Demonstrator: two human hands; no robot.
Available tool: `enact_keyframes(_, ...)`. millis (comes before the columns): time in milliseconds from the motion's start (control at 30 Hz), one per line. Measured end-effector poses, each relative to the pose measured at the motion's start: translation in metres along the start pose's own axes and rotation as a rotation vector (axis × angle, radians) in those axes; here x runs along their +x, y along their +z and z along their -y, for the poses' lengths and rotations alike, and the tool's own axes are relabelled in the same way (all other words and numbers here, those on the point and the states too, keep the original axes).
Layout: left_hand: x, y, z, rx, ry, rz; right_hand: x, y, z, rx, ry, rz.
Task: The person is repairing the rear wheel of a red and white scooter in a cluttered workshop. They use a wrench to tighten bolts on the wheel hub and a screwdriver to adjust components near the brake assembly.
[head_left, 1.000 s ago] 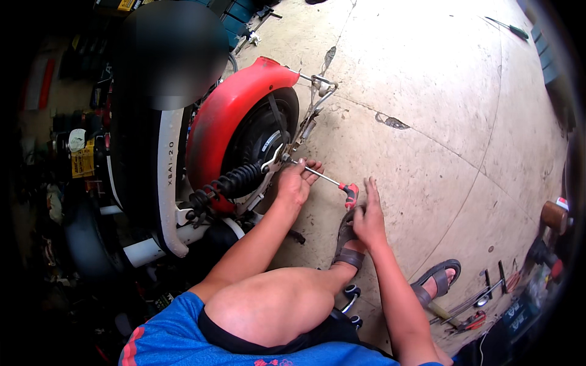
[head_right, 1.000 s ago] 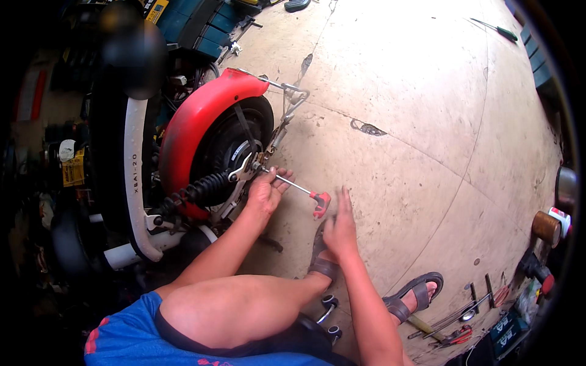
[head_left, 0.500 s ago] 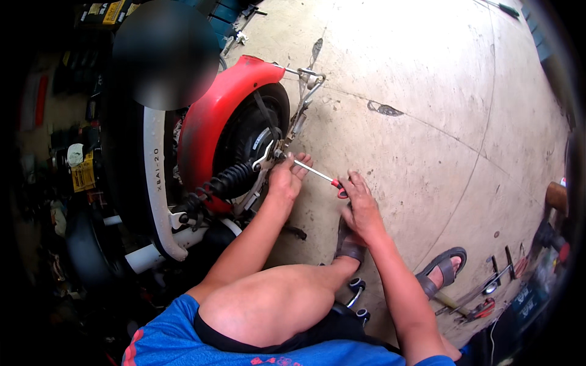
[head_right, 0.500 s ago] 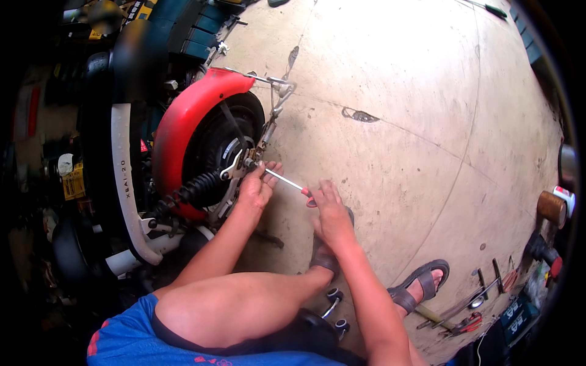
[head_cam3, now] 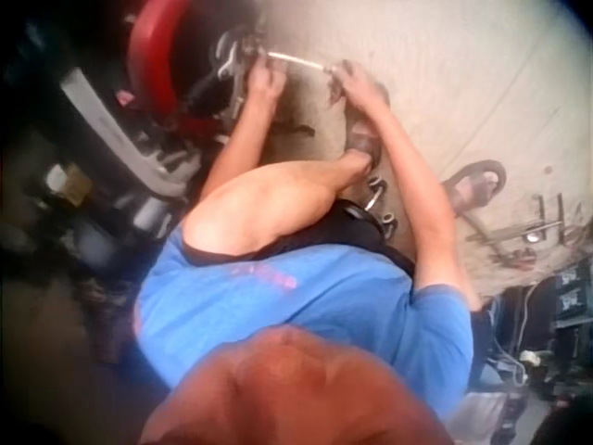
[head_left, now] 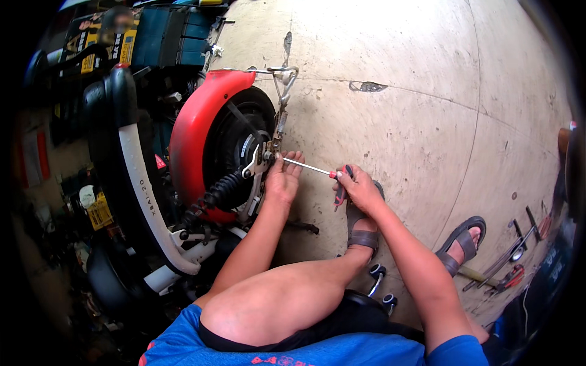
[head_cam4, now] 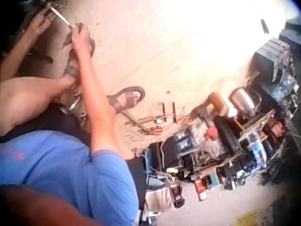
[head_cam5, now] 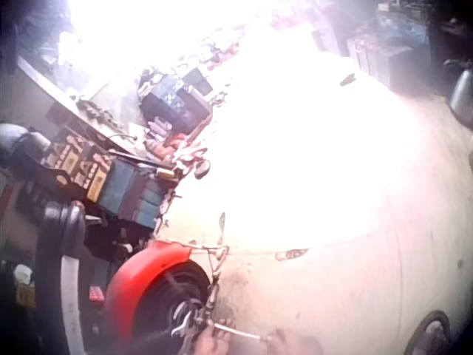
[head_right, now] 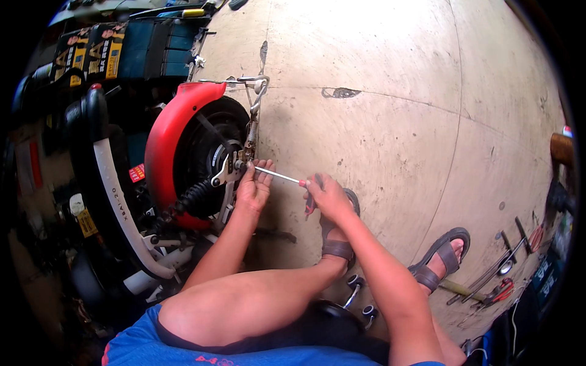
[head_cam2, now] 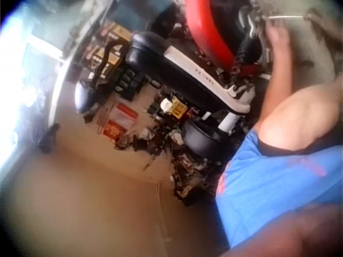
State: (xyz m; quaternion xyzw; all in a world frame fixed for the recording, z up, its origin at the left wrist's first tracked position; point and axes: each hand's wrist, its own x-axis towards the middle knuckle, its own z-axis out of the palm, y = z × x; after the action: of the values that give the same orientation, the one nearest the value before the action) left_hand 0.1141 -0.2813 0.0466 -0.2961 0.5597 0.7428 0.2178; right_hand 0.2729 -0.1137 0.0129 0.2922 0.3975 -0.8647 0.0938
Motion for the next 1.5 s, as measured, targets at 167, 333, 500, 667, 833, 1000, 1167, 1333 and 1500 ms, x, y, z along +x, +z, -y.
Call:
enact_keyframes(167,-0.007,0.004,0.009,0.085,-0.068,0.085,-0.010,-0.024,0.015,-0.115,-0.017,-0.045)
enact_keyframes(333,-0.027,0.009,0.020,0.149,-0.147,0.142,-0.018,-0.054,0.021,-0.390,-0.089,-0.017)
enact_keyframes(500,-0.038,0.006,0.007,0.251,-0.166,0.127,-0.023,-0.054,0.012,-0.439,-0.180,-0.015)
enact_keyframes(667,-0.036,-0.006,-0.007,0.286,-0.170,0.031,-0.018,-0.031,-0.003,-0.480,-0.179,-0.073)
enact_keyframes(833,-0.030,-0.003,-0.010,0.314,-0.160,0.012,-0.019,-0.024,0.000,-0.401,-0.144,-0.079)
enact_keyframes(1000,-0.037,0.012,0.003,0.358,-0.210,0.071,-0.023,-0.049,0.015,-0.440,-0.244,-0.129)
enact_keyframes(1167,-0.040,0.035,0.043,0.363,-0.295,0.154,-0.026,-0.096,0.041,-0.511,-0.222,-0.126)
enact_keyframes(1333,-0.042,0.073,0.081,0.301,-0.438,0.149,-0.050,-0.121,0.079,-0.729,0.011,-0.094)
enact_keyframes(1500,-0.041,0.098,0.107,0.547,-0.578,0.320,-0.066,-0.139,0.079,-1.236,0.098,-0.007)
